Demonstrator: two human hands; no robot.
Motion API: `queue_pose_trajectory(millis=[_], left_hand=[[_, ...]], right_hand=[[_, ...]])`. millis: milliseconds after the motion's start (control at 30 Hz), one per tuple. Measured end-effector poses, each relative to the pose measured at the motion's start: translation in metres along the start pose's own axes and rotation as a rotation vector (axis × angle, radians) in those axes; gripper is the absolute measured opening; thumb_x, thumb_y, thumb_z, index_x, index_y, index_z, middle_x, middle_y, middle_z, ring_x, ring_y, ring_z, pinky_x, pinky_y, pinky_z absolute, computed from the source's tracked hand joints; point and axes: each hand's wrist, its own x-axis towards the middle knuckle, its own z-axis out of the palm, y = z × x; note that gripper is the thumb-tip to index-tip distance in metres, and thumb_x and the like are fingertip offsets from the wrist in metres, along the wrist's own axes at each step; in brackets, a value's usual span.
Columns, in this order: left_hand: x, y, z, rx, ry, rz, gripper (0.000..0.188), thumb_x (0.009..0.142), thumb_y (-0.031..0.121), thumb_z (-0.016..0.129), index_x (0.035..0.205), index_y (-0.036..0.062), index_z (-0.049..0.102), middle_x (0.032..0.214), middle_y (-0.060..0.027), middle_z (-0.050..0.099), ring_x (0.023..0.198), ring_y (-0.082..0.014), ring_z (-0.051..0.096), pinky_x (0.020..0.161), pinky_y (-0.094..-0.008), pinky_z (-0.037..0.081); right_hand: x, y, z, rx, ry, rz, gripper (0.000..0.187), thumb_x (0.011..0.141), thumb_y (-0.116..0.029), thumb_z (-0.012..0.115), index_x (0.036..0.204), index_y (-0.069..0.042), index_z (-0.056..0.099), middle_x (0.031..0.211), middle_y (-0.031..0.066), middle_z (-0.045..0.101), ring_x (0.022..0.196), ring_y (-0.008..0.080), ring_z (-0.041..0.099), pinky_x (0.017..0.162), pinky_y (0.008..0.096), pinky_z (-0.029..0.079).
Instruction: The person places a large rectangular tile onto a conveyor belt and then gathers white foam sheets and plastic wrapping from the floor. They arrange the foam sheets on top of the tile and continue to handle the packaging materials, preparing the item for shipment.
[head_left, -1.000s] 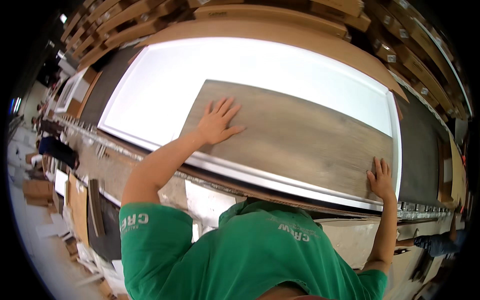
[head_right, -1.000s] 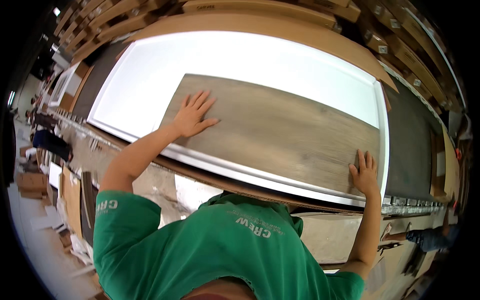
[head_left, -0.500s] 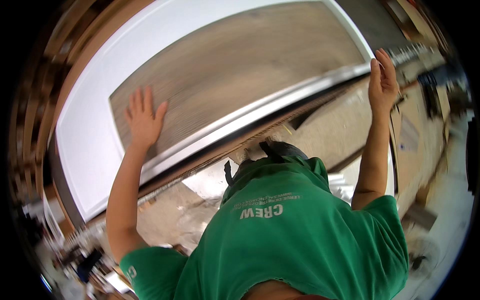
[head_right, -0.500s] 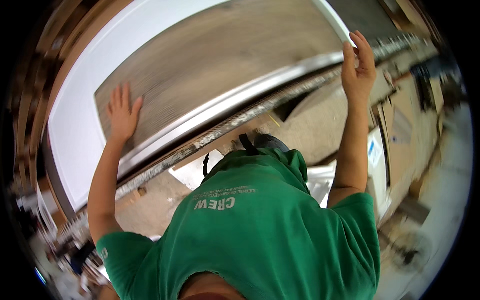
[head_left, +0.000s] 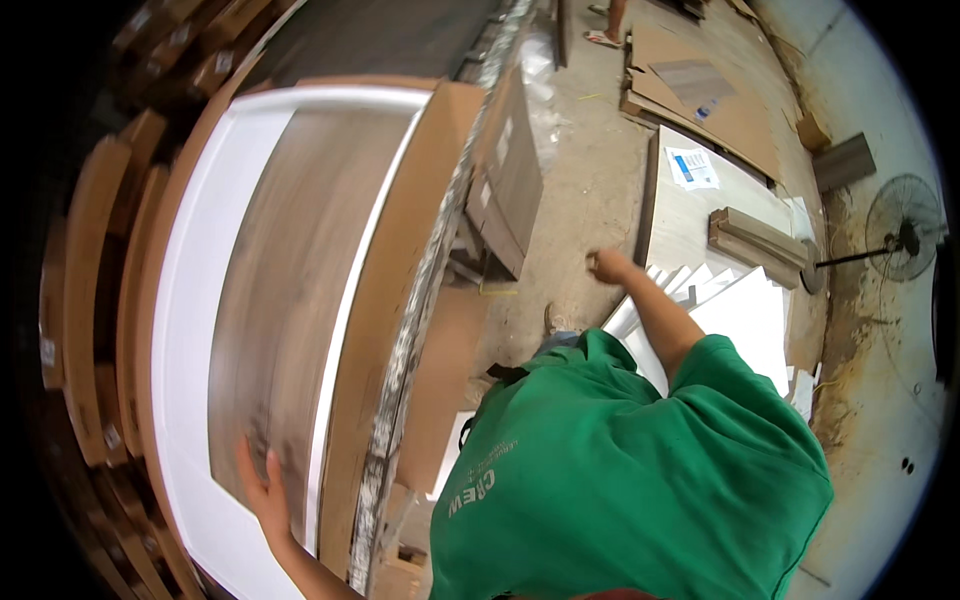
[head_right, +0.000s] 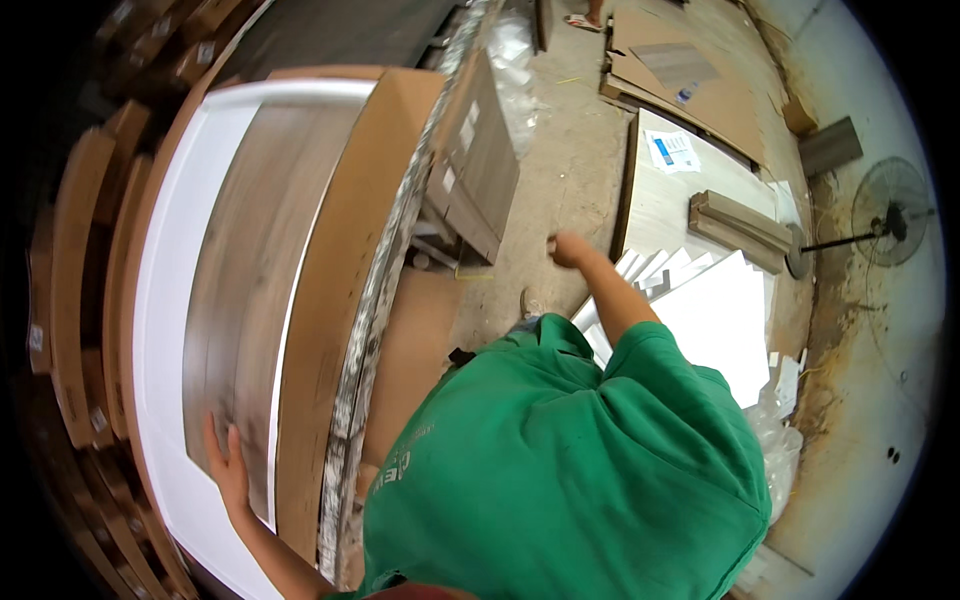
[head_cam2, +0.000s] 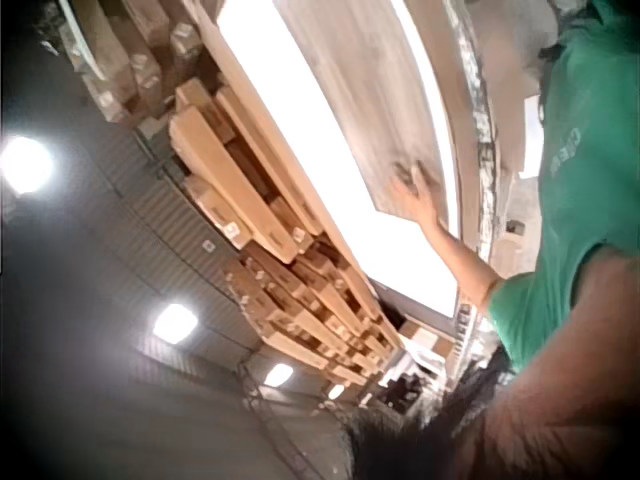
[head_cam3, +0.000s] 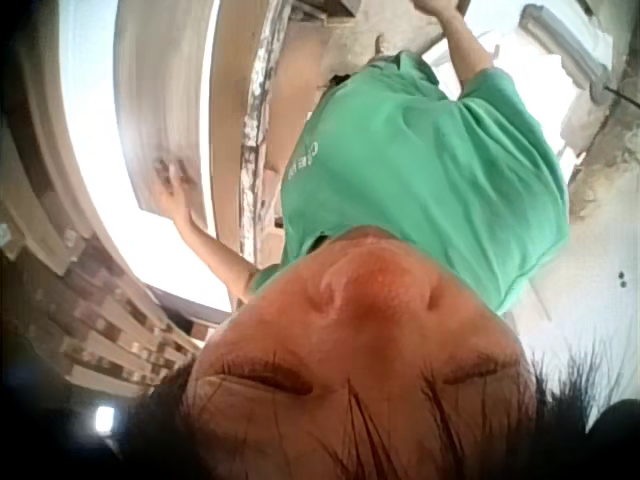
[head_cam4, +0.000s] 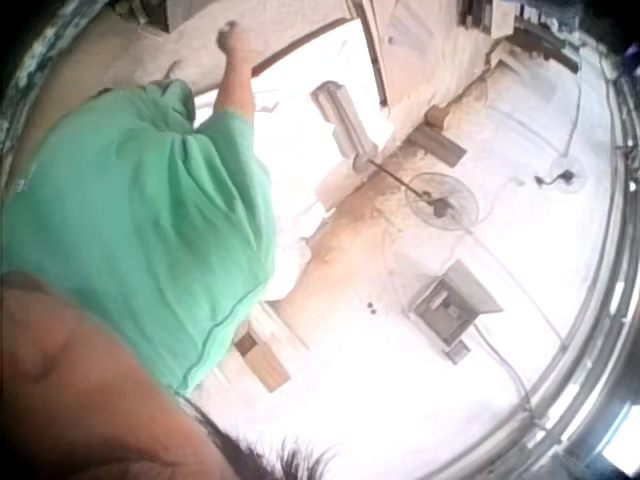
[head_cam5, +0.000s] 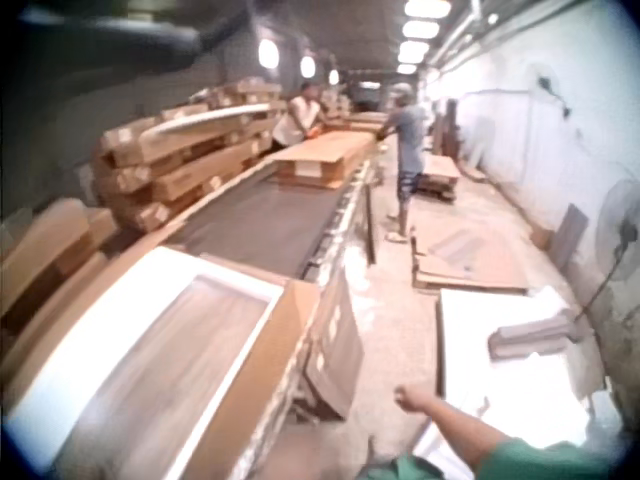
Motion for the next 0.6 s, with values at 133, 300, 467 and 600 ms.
queue_pose_trajectory(millis=[133, 300, 467, 600], left_hand=[[-0.001, 0.098, 0.042, -0.190, 0.012, 0.070, 0.048, 0.086, 0.024, 0.051, 0.125, -0.0019, 0.038, 0.130, -0.0162, 0.037, 0.121, -0.0257, 0.033, 0.099, -0.0339, 0.025], [0.029, 0.205, 0.123, 0.056, 0.030, 0.212, 0.047, 0.085, 0.021, 0.053, 0.122, -0.0038, 0.040, 0.126, -0.0182, 0.042, 0.116, -0.0270, 0.039, 0.097, -0.0327, 0.029], [0.064, 0.260, 0.174, 0.251, 0.162, 0.299, 0.053, 0.080, 0.032, 0.059, 0.120, -0.0001, 0.044, 0.113, -0.0161, 0.053, 0.100, -0.0285, 0.053, 0.082, -0.0323, 0.041], [0.079, 0.263, 0.190, 0.469, 0.261, 0.159, 0.054, 0.077, 0.042, 0.060, 0.115, 0.0052, 0.050, 0.102, -0.0107, 0.060, 0.086, -0.0273, 0.059, 0.070, -0.0332, 0.045]], right_hand=[[-0.005, 0.052, 0.040, -0.116, -0.377, -0.027, 0.038, 0.071, -0.026, 0.060, 0.105, -0.008, 0.059, 0.102, 0.0162, 0.059, 0.098, 0.0306, 0.054, 0.085, 0.0354, 0.043], [0.003, 0.136, 0.036, 0.123, -0.260, 0.063, 0.036, 0.072, -0.025, 0.056, 0.102, -0.006, 0.059, 0.100, 0.0177, 0.059, 0.097, 0.0308, 0.055, 0.084, 0.0353, 0.043], [-0.004, 0.231, 0.006, 0.177, -0.007, 0.288, 0.025, 0.073, -0.021, 0.053, 0.089, -0.006, 0.063, 0.092, 0.0180, 0.060, 0.089, 0.0321, 0.057, 0.079, 0.0376, 0.045], [-0.027, 0.265, -0.004, 0.352, 0.208, 0.455, 0.028, 0.075, -0.020, 0.052, 0.096, -0.004, 0.061, 0.095, 0.0182, 0.060, 0.092, 0.0320, 0.056, 0.082, 0.0372, 0.044]])
